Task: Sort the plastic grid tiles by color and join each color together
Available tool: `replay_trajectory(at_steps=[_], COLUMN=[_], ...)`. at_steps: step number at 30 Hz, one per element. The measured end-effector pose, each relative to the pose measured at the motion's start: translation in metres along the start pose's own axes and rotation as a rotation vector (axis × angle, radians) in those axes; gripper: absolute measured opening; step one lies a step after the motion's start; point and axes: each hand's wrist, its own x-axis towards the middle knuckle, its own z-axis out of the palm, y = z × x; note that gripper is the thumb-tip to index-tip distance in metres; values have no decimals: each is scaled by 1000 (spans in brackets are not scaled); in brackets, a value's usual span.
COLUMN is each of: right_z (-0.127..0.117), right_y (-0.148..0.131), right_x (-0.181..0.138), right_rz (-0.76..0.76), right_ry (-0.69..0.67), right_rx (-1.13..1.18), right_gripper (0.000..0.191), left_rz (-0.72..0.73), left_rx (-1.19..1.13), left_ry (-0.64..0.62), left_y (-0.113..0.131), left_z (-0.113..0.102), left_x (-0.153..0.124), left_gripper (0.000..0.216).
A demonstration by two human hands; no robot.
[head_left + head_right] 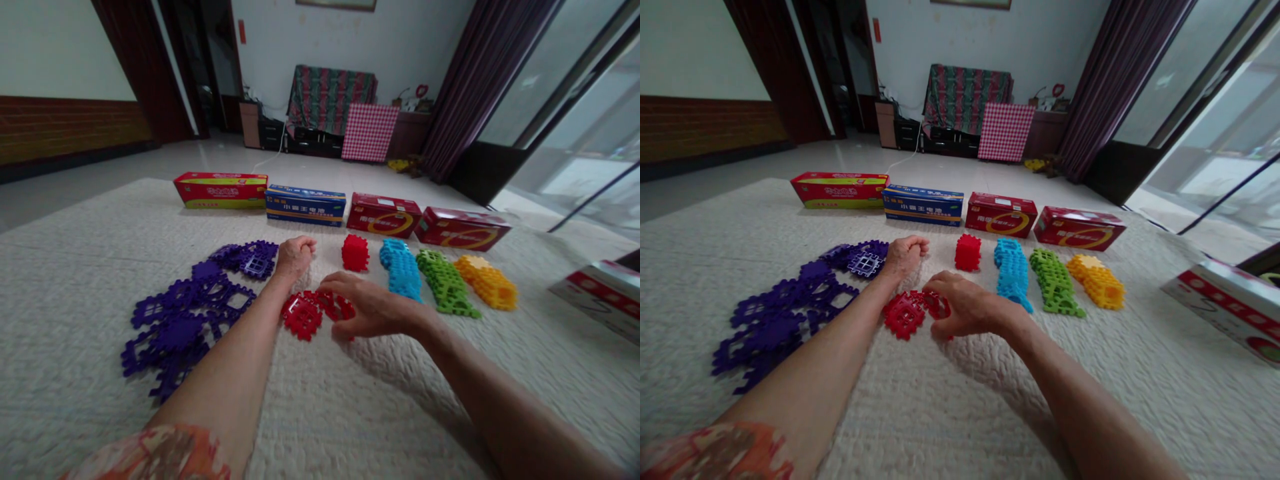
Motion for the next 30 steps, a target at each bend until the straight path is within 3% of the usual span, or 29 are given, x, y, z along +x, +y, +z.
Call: replay_trajectory(at_steps=[7, 11, 15, 18, 30], right_z=[2, 2, 8, 16, 13], right_y=[-5, -10, -22, -29, -30], right_x=[2, 2, 4, 6, 3], right_rz=[39, 21, -138, -219, -133], right_ry=[-25, -16, 67, 42, -33], right_rx=[-71, -74, -30, -7, -29], right_gripper=[29, 33, 45, 45, 43], left_rz=[6, -3, -33, -34, -33], left_rx=[11, 28, 0, -25, -49], left_ry=[3, 4, 1, 5, 5], left_y=[1, 3, 2, 2, 2], left_z=[-1, -2, -1, -1, -1], left_x=[-1, -2, 0, 0, 0], left_gripper=[35, 35, 36, 36, 35])
